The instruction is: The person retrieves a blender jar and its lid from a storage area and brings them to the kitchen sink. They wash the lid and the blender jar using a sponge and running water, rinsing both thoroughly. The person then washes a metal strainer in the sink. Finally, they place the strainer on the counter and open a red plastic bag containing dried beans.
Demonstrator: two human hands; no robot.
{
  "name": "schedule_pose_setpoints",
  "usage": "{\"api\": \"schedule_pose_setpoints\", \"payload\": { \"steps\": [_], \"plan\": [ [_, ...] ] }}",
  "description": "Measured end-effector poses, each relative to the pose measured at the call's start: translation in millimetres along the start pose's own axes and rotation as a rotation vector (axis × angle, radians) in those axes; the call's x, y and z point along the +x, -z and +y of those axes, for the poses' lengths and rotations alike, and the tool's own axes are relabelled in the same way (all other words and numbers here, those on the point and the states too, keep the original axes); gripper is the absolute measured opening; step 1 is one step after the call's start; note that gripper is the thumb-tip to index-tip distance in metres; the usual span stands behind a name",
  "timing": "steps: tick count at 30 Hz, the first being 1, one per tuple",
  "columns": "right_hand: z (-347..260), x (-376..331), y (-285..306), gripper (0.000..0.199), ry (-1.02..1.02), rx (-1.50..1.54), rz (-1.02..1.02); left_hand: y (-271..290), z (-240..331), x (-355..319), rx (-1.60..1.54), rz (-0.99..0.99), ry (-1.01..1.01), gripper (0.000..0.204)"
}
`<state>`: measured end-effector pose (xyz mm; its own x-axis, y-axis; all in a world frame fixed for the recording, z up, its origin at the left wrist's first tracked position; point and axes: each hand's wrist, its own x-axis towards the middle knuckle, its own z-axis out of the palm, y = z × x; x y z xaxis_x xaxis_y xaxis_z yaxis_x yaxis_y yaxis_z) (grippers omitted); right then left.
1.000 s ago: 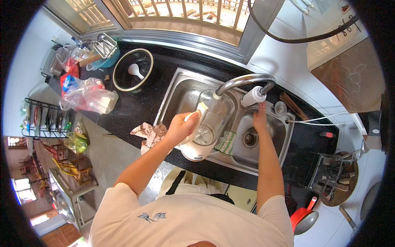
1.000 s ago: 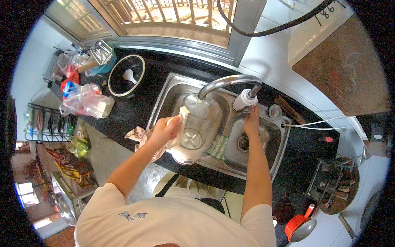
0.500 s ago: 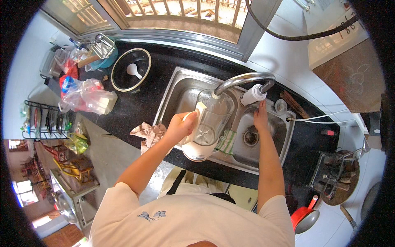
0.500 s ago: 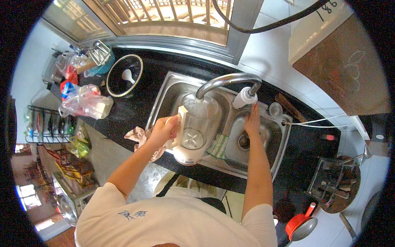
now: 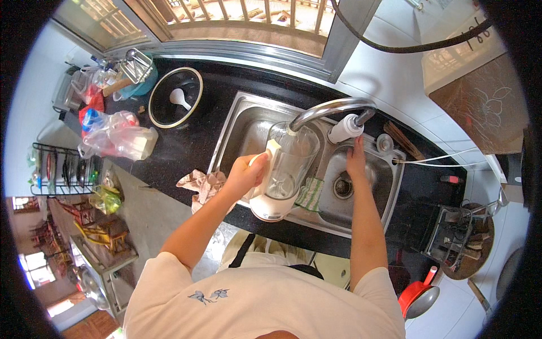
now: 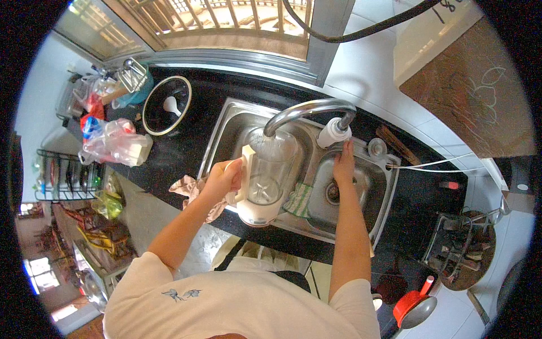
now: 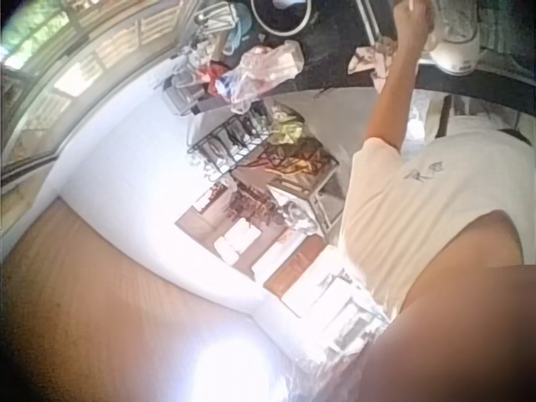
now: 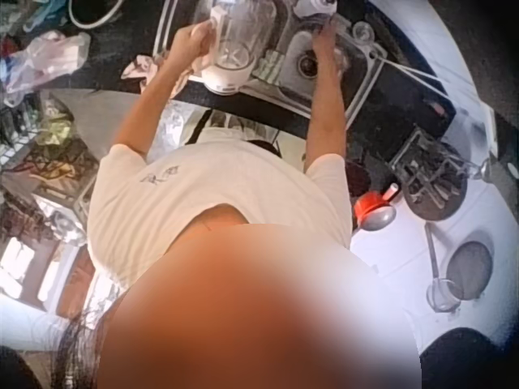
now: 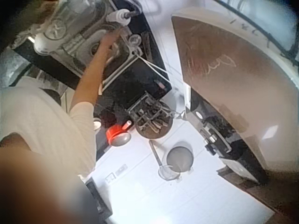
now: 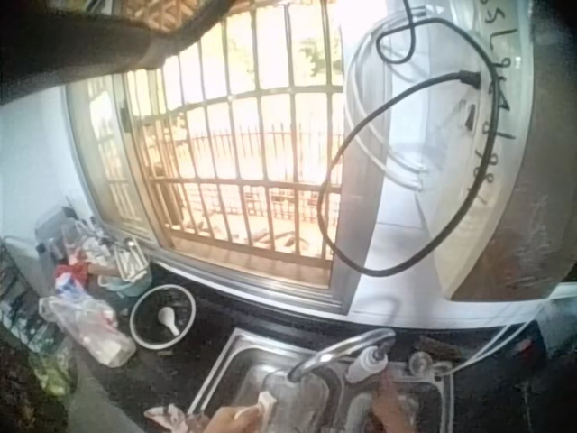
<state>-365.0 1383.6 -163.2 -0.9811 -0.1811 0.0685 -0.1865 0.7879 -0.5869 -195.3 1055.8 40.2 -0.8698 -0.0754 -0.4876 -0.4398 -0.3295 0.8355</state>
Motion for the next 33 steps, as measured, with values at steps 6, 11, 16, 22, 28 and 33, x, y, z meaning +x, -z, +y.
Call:
{"api": "schedule_pose_setpoints", "payload": {
  "steps": [6, 11, 16, 22, 28, 33],
  "plan": [
    [-6.7, -1.5, 2.3, 0.061, 0.021, 0.020, 0.012, 3.8, -2.6, 0.4, -0.028, -0.032, -0.005, 0.035],
    [-8.7, -3.3, 3.6, 0.063, 0.013, 0.053, -0.004, 0.8, 0.7, -1.7, 0.009, -0.018, -0.014, 0.036],
    [-6.4, -5.0, 3.0, 0.061, 0.013, 0.048, 0.007, 1.6, 0.3, -0.8, 0.021, -0.031, -0.030, 0.037],
    [-14.1, -4.3, 6.7, 0.057, -0.040, 0.058, -0.022, 0.7, 1.1, -1.8, 0.035, -0.014, -0.008, 0.037],
    [-13.4, -4.4, 7.0, 0.059, -0.043, 0.068, -0.034, 0.5, 1.6, -1.0, 0.033, -0.009, 0.001, 0.038],
    [-3.9, -5.9, 0.8, 0.059, 0.022, 0.058, 0.025, 1.9, -0.3, 0.8, 0.017, -0.026, 0.010, 0.039]
  ]
}}
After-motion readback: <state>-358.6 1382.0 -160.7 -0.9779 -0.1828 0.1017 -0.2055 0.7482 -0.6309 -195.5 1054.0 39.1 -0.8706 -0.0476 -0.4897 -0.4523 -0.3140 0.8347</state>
